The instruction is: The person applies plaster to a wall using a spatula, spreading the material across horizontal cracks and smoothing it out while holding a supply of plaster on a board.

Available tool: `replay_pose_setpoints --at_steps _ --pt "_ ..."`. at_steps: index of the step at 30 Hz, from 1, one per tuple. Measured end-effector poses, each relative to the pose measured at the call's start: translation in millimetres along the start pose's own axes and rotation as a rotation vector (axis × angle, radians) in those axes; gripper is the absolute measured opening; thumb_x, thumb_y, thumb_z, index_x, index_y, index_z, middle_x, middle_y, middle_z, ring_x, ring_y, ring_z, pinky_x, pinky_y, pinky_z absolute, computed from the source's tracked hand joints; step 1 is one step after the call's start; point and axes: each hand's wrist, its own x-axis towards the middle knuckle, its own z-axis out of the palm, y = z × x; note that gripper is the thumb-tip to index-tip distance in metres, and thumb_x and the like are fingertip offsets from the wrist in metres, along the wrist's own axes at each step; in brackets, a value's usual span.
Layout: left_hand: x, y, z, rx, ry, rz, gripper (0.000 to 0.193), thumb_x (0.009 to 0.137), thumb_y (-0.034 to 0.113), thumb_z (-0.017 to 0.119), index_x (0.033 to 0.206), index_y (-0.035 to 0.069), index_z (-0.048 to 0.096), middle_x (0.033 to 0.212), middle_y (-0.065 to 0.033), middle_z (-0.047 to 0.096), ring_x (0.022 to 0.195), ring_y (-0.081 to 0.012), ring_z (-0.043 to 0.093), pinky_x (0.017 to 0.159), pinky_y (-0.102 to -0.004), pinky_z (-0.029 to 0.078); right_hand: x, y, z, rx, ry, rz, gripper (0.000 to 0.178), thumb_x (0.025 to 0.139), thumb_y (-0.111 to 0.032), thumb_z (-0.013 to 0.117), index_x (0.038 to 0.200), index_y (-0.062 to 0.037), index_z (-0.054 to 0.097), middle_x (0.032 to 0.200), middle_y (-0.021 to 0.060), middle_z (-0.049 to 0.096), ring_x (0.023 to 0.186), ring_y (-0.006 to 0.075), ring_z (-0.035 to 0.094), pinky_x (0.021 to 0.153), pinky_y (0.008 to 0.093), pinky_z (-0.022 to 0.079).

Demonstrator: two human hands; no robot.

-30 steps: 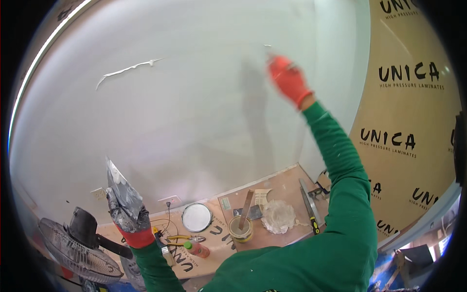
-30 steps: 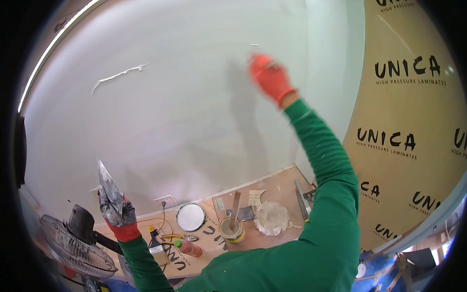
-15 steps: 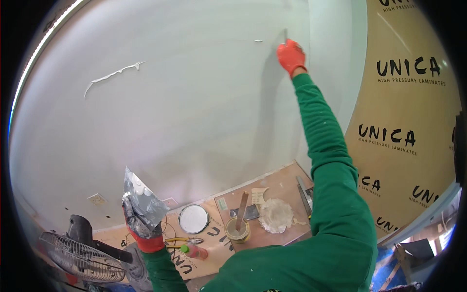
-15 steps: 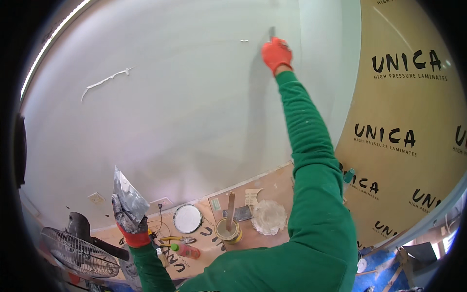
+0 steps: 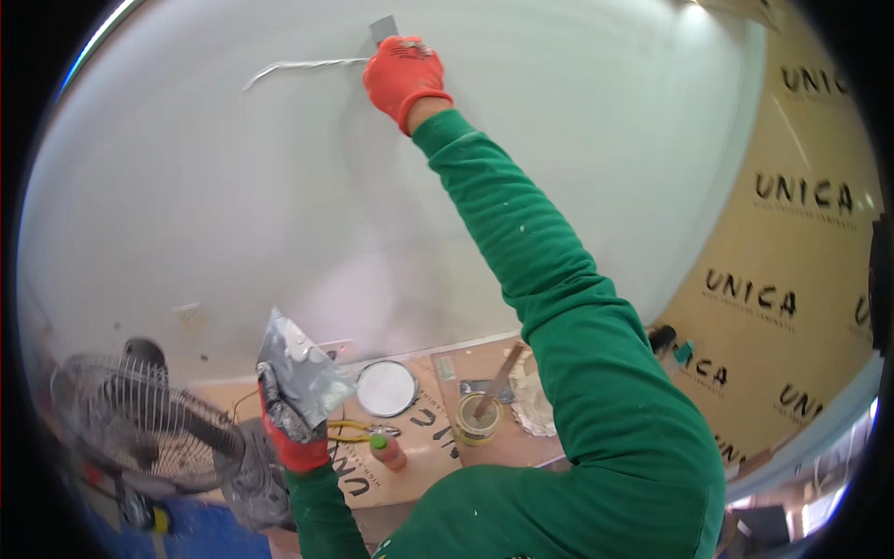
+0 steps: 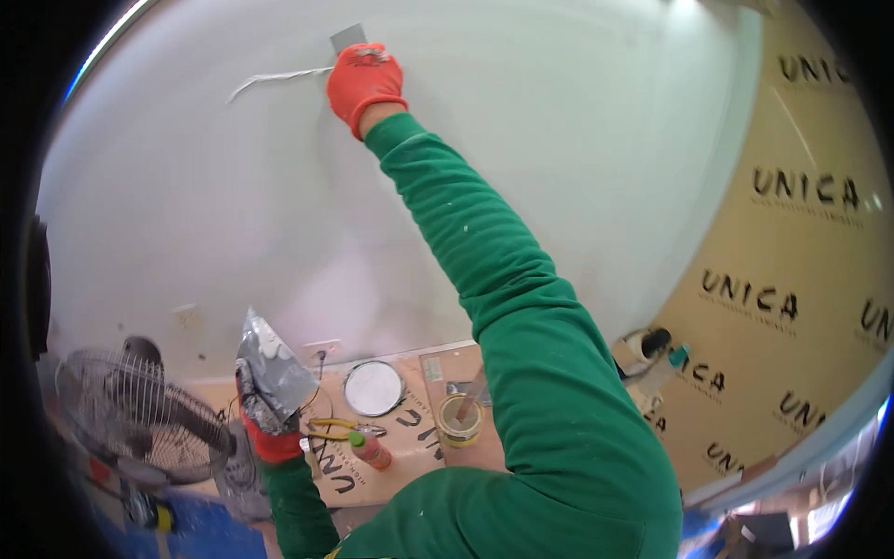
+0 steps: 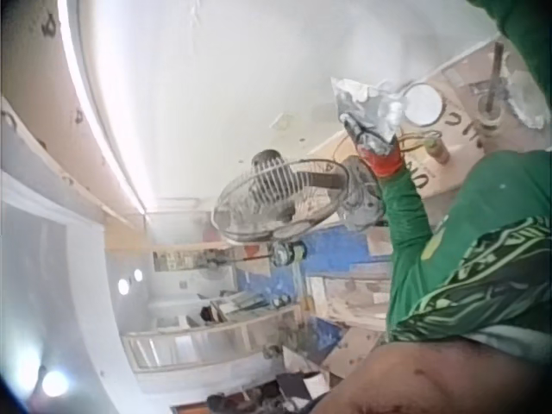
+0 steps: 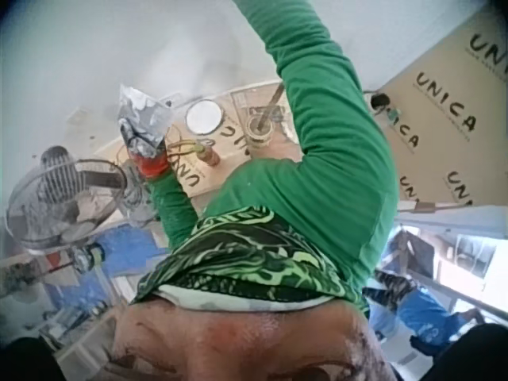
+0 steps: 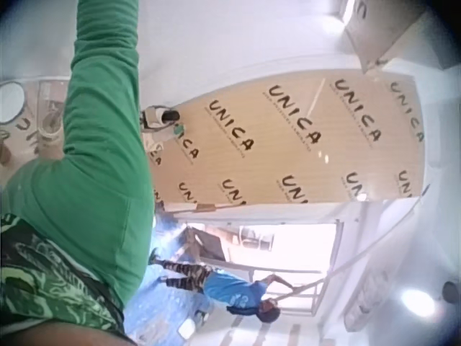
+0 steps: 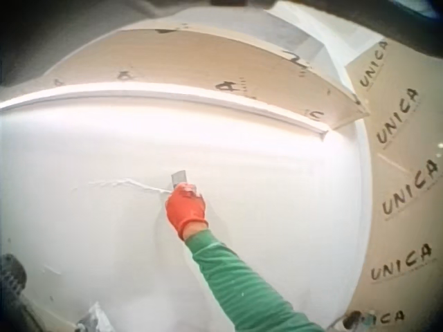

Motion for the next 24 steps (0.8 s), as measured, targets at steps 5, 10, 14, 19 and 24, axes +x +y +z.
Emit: replay_pose_setpoints --at_steps 5,10,14,19,24 --pt "-9.5 -15.6 -28.6 0.002 0.077 -0.126 0.075 0.083 0.025 0.071 0.142 -0.004 0.034 0.13 -0.0191 0.051 0.116 -0.0275 0.053 0.101 -0.0355 0.041 18.3 -105.7 -9.2 0.202 -0.106 -0.038 0.02 0.078 -0.019 0.066 0.093 -0.0047 0.067 0.089 0.0154 0.064 0.084 0.0268 0.063 0.063 0.0385 0.052" --pt "-30.0 -58.2 -49.1 -0.386 0.259 -0.376 0.073 0.084 0.023 0.071 0.141 -0.004 0.035 0.13 -0.0212 0.051 0.116 -0.0305 0.053 0.101 -0.0373 0.041 26.4 -188.6 -4.1 -0.162 -0.211 -0.395 0.017 0.077 -0.016 0.066 0.091 -0.0074 0.07 0.089 0.0108 0.066 0.084 0.0236 0.062 0.06 0.0359 0.051" --pt "-28.9 -57.4 -52.1 -0.151 0.174 -0.268 0.072 0.084 0.022 0.069 0.141 -0.005 0.034 0.132 -0.0219 0.049 0.118 -0.0321 0.052 0.102 -0.0381 0.04 -1.5 -233.5 7.9 -0.02 -0.204 -0.407 0.015 0.074 -0.01 0.067 0.088 -0.0056 0.069 0.087 0.0104 0.064 0.086 0.023 0.062 0.063 0.0352 0.049" --pt "-29.7 -41.3 -38.8 -0.065 0.159 -0.177 0.072 0.086 0.022 0.068 0.142 -0.004 0.033 0.135 -0.0215 0.046 0.121 -0.0317 0.049 0.104 -0.0376 0.038 -41.0 -167.8 36.4 -0.059 -0.09 -0.561 0.028 0.078 -0.009 0.062 0.106 -0.0091 0.061 0.086 0.0096 0.062 0.083 0.0244 0.061 0.068 0.0354 0.05" --pt "-29.4 -21.5 -45.6 -0.581 0.237 -0.445 0.074 0.085 0.024 0.069 0.143 -0.004 0.031 0.14 -0.0186 0.041 0.125 -0.0283 0.045 0.106 -0.037 0.037 -108.6 -24.2 -46.2 0.288 0.049 -0.412 0.023 0.083 -0.004 0.053 0.104 -0.0135 0.057 0.088 0.0092 0.058 0.085 0.028 0.059 0.065 0.04 0.05"
